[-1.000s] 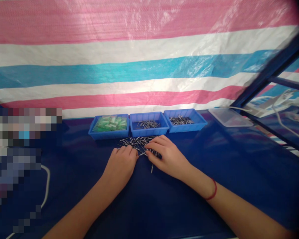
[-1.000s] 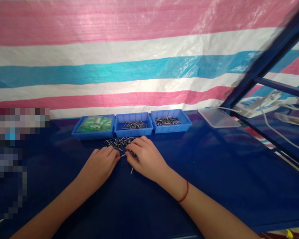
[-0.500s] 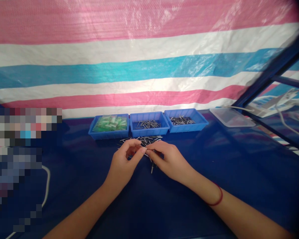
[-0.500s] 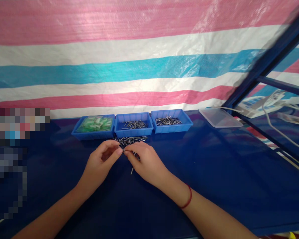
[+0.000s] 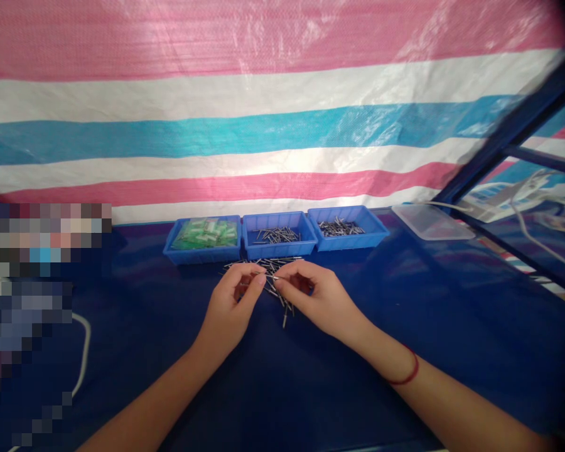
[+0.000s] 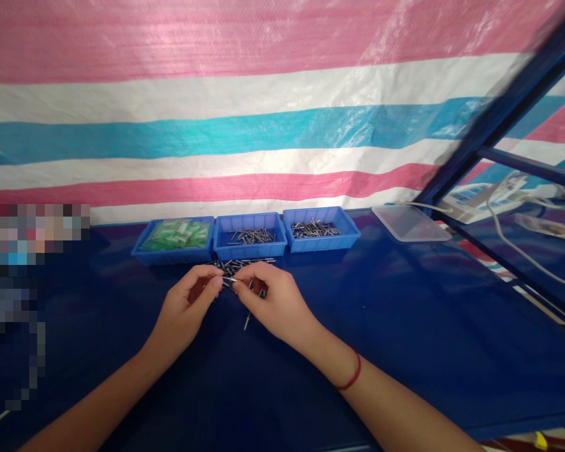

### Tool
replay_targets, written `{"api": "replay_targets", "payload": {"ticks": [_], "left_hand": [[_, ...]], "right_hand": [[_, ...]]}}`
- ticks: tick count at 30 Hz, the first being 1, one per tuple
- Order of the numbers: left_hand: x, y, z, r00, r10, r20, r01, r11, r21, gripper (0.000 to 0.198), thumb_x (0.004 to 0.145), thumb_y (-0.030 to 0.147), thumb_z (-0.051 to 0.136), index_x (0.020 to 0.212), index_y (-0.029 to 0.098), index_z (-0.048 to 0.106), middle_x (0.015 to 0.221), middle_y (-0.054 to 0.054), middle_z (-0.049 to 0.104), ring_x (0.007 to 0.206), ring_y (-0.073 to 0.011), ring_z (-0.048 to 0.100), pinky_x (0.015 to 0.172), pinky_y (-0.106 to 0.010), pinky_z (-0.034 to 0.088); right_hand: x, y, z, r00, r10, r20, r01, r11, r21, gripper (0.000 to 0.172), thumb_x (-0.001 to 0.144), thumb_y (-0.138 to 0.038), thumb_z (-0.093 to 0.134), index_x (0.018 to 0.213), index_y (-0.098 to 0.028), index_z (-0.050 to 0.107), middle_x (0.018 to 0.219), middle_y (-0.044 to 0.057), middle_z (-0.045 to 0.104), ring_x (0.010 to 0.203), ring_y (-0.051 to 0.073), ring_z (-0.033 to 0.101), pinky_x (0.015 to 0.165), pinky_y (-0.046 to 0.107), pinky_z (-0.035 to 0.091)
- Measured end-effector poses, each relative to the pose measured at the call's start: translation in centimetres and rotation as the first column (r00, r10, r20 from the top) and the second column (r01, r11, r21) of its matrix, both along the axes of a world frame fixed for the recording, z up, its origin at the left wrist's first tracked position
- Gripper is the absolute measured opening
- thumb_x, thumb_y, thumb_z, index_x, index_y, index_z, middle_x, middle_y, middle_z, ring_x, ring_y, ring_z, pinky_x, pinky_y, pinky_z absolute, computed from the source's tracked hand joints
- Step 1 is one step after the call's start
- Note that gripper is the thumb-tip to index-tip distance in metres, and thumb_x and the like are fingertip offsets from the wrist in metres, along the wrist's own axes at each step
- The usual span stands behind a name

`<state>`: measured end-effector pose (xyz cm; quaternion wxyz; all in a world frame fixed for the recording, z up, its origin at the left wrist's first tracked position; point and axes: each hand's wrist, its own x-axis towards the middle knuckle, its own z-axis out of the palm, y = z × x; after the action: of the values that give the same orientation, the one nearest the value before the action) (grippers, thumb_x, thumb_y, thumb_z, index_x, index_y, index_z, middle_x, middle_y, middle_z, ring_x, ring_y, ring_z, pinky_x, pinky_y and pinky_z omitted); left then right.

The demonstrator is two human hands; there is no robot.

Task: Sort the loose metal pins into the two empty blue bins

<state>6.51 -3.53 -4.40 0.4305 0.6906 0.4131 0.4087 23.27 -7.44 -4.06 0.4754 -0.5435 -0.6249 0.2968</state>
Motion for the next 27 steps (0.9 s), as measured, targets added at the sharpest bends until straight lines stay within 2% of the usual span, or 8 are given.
{"api": "replay_targets", "payload": {"ticks": [5,9,13,16,17,19,22,27], "left_hand": [[-0.2,0.0,-0.2,0.999,-0.032,-0.028,0.032,0.999,0.021,0.017,0.089,0.032,0.053,0.098,0.019,0.060,0.094,-0.003,0.066,0.083,-0.0150,0.061,0.074,-0.025,0.047],[-0.2,-0.1,0.0,0.972,-0.109,-0.207,0.127,0.989,0.076,0.020,0.092,0.033,0.047,0.098,0.018,0.060,0.089,-0.003,0.065,0.077,-0.0148,0.059,0.070,-0.026,0.045],[0.0,-0.7,0.0,0.901,-0.105,-0.421,0.222,0.946,0.238,0.022,0.092,0.032,0.050,0.108,0.019,0.058,0.093,-0.003,0.064,0.082,-0.0168,0.058,0.077,-0.030,0.043],[0.3,-1.4,0.0,0.784,-0.139,-0.605,0.366,0.890,0.270,0.021,0.090,0.039,0.054,0.096,0.021,0.062,0.095,-0.003,0.065,0.091,-0.0212,0.058,0.082,-0.036,0.039],[0.5,-1.5,0.0,0.745,-0.131,-0.654,0.392,0.879,0.270,0.024,0.087,0.044,0.057,0.094,0.021,0.063,0.096,-0.003,0.065,0.092,-0.0225,0.057,0.081,-0.037,0.039],[0.6,-1.8,-0.1,0.686,-0.093,-0.722,0.419,0.862,0.287,0.025,0.086,0.045,0.059,0.093,0.021,0.063,0.098,-0.003,0.065,0.092,-0.0233,0.057,0.079,-0.037,0.037],[0.7,-1.7,-0.2,0.633,-0.043,-0.773,0.441,0.840,0.315,0.015,0.091,0.033,0.055,0.095,0.021,0.063,0.097,-0.003,0.066,0.090,-0.0206,0.057,0.076,-0.034,0.036],[0.4,-1.3,-0.5,0.597,0.017,-0.802,0.439,0.829,0.345,0.014,0.094,0.023,0.049,0.092,0.019,0.063,0.092,-0.004,0.066,0.084,-0.0185,0.059,0.075,-0.033,0.037]], "right_hand": [[-0.1,-0.3,0.6,0.998,-0.022,0.055,0.016,0.994,0.107,0.006,0.083,-0.023,0.061,0.081,-0.019,0.065,0.068,-0.001,0.060,0.058,0.010,0.049,0.055,0.023,0.039],[0.3,-0.2,1.0,0.994,-0.036,0.100,0.018,0.985,0.170,0.018,0.087,-0.028,0.057,0.073,-0.018,0.062,0.064,-0.001,0.057,0.058,0.011,0.049,0.055,0.024,0.038],[3.0,1.2,0.9,0.965,-0.246,0.091,0.216,0.943,0.255,0.022,0.089,-0.033,0.054,0.078,-0.017,0.065,0.072,0.002,0.063,0.061,0.013,0.052,0.058,0.026,0.042],[6.4,2.8,0.5,0.824,-0.541,0.171,0.443,0.802,0.400,0.023,0.088,-0.034,0.055,0.086,-0.016,0.069,0.076,0.005,0.066,0.065,0.016,0.055,0.064,0.030,0.044],[7.4,3.3,0.3,0.757,-0.606,0.245,0.464,0.762,0.451,0.022,0.087,-0.033,0.056,0.090,-0.016,0.069,0.077,0.006,0.066,0.067,0.017,0.055,0.068,0.032,0.045],[8.8,3.9,-0.1,0.658,-0.658,0.366,0.465,0.737,0.491,0.028,0.083,-0.033,0.061,0.100,-0.013,0.069,0.082,0.009,0.067,0.073,0.021,0.057,0.076,0.037,0.045],[8.7,3.9,-0.4,0.637,-0.648,0.418,0.437,0.750,0.496,0.032,0.083,-0.031,0.060,0.108,-0.012,0.066,0.087,0.010,0.067,0.078,0.023,0.057,0.079,0.039,0.045],[5.0,2.2,0.0,0.786,-0.415,0.458,0.205,0.874,0.441,0.017,0.086,-0.023,0.055,0.095,-0.016,0.067,0.085,0.007,0.068,0.082,0.022,0.058,0.081,0.037,0.045]]}}
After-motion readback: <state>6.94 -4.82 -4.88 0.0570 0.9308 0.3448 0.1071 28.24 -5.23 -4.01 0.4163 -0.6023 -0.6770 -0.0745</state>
